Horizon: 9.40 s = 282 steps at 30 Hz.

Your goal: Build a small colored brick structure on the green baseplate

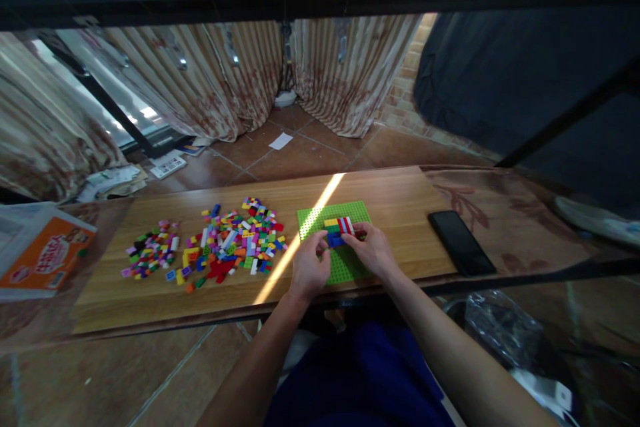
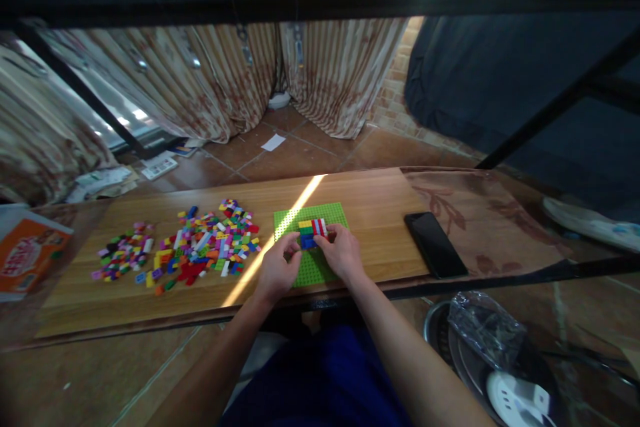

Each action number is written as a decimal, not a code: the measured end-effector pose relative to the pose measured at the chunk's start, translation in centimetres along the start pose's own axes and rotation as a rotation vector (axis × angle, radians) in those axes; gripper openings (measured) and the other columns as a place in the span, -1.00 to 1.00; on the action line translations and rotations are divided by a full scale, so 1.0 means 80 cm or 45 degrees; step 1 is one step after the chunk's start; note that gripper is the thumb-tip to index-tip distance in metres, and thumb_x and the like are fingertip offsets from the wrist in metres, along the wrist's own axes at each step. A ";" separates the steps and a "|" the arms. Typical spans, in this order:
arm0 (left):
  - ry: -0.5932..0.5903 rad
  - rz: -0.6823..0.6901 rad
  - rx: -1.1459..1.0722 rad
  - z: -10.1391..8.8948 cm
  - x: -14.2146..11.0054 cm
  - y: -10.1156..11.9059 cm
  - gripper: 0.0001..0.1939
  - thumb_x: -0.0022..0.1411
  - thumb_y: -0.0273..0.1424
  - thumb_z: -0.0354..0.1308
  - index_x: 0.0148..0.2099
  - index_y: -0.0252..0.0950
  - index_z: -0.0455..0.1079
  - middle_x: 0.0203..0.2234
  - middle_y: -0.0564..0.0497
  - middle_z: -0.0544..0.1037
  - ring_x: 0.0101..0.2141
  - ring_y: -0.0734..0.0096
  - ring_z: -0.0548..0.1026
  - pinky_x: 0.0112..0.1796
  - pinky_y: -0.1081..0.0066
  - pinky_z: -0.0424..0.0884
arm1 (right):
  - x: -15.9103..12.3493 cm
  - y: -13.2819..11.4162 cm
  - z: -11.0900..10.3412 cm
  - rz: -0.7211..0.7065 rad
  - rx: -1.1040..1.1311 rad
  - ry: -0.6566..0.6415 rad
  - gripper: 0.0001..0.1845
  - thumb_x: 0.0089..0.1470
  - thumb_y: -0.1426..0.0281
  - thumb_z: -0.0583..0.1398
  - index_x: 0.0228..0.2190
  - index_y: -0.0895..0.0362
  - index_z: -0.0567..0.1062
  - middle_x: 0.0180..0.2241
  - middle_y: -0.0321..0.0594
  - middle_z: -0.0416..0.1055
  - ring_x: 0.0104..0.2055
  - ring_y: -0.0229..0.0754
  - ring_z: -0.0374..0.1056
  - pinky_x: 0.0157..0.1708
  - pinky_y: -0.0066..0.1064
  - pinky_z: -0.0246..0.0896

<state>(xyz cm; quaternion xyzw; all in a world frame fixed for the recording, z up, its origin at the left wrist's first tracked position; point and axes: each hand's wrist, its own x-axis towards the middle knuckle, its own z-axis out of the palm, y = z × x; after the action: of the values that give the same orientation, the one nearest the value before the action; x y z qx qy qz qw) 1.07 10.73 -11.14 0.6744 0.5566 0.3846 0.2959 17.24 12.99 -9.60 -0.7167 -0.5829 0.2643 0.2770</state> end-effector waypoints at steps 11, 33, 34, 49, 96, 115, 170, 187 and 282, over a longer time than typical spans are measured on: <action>0.011 -0.349 0.090 0.002 0.026 0.023 -0.82 0.09 -0.29 0.24 -0.30 -0.29 0.38 -0.46 0.03 0.54 -0.40 0.39 0.49 -0.35 0.41 0.32 | -0.001 -0.004 -0.002 0.021 -0.015 -0.013 -0.68 0.01 0.23 0.23 -0.22 0.15 0.53 -0.35 -0.18 0.54 -0.33 -0.14 0.43 -0.35 -0.38 0.17; -0.014 -0.237 0.012 -0.020 0.019 0.021 -0.77 0.18 -0.29 0.08 -0.44 -0.30 0.42 -0.54 0.04 0.50 -0.46 0.43 0.42 -0.42 0.46 0.22 | -0.014 0.040 0.001 -0.013 0.584 0.118 -0.41 0.04 -0.07 0.06 -0.31 0.21 0.51 -0.40 -0.09 0.52 -0.44 -0.13 0.40 -0.48 -0.37 0.25; 0.008 -0.205 -0.011 -0.025 0.012 0.018 -0.77 0.19 -0.31 0.06 -0.45 -0.30 0.42 -0.55 0.05 0.49 -0.46 0.44 0.42 -0.43 0.47 0.22 | -0.017 0.043 -0.001 0.000 0.611 0.136 -0.40 0.03 -0.08 0.07 -0.31 0.22 0.50 -0.41 -0.09 0.52 -0.44 -0.14 0.40 -0.49 -0.37 0.25; 0.450 -0.284 0.156 -0.127 -0.083 -0.062 -0.85 0.19 -0.34 0.07 -0.27 -0.24 0.43 -0.42 0.02 0.56 -0.40 0.39 0.50 -0.36 0.47 0.38 | -0.046 0.012 0.018 -0.229 0.459 0.195 -0.58 0.09 0.11 0.12 -0.22 0.19 0.51 -0.29 -0.03 0.53 -0.31 -0.09 0.44 -0.27 -0.24 0.32; 0.535 0.044 0.501 -0.136 -0.080 -0.099 -0.84 0.24 -0.35 0.03 -0.26 -0.27 0.41 -0.41 -0.02 0.54 -0.38 0.37 0.49 -0.32 0.43 0.38 | 0.007 -0.006 -0.007 -0.688 -0.236 -0.126 -0.82 0.13 0.39 0.16 -0.29 0.03 0.57 -0.22 -0.16 0.40 -0.14 -0.11 0.34 -0.10 -0.25 0.26; 0.505 0.070 0.555 -0.136 -0.080 -0.099 -0.86 0.26 -0.37 0.03 -0.27 -0.26 0.40 -0.43 -0.01 0.51 -0.38 0.36 0.47 -0.30 0.43 0.36 | 0.019 0.000 -0.013 -0.608 -0.134 0.115 -0.72 0.16 0.31 0.09 -0.21 0.11 0.56 -0.19 -0.07 0.43 -0.13 -0.06 0.35 -0.07 -0.21 0.25; 0.698 -0.241 0.367 -0.170 -0.151 -0.108 -0.85 0.22 -0.39 0.09 -0.19 -0.27 0.45 -0.37 -0.01 0.59 -0.36 0.38 0.54 -0.27 0.43 0.45 | -0.083 -0.114 0.147 -1.065 -0.201 -0.035 -0.69 0.05 0.30 0.23 -0.16 0.16 0.50 -0.05 0.02 0.36 0.00 0.06 0.22 -0.05 -0.07 0.18; 0.604 -0.261 0.282 -0.177 -0.143 -0.099 -0.83 0.18 -0.35 0.11 -0.21 -0.25 0.46 -0.37 -0.01 0.59 -0.36 0.34 0.54 -0.25 0.39 0.45 | -0.073 -0.128 0.161 -1.023 -0.003 -0.009 -0.74 -0.04 0.39 0.30 -0.25 0.16 0.49 -0.06 0.01 0.35 0.01 0.04 0.22 -0.01 -0.08 0.19; -0.056 -0.683 -0.636 0.000 0.027 0.024 -0.88 0.04 -0.60 0.18 -0.30 -0.40 0.40 -0.57 0.00 0.53 -0.56 0.48 0.52 -0.51 0.52 0.44 | -0.029 0.046 -0.005 -0.037 0.413 -0.169 -0.52 -0.03 0.31 0.16 -0.05 0.21 0.45 -0.59 -0.36 0.36 -0.57 -0.28 0.25 -0.57 -0.48 0.11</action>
<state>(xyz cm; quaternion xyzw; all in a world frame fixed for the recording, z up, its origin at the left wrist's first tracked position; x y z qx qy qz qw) 2.28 12.47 -9.11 0.4196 0.5961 0.4026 0.5536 19.64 10.04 -11.79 -0.6349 -0.5599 0.3976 0.3539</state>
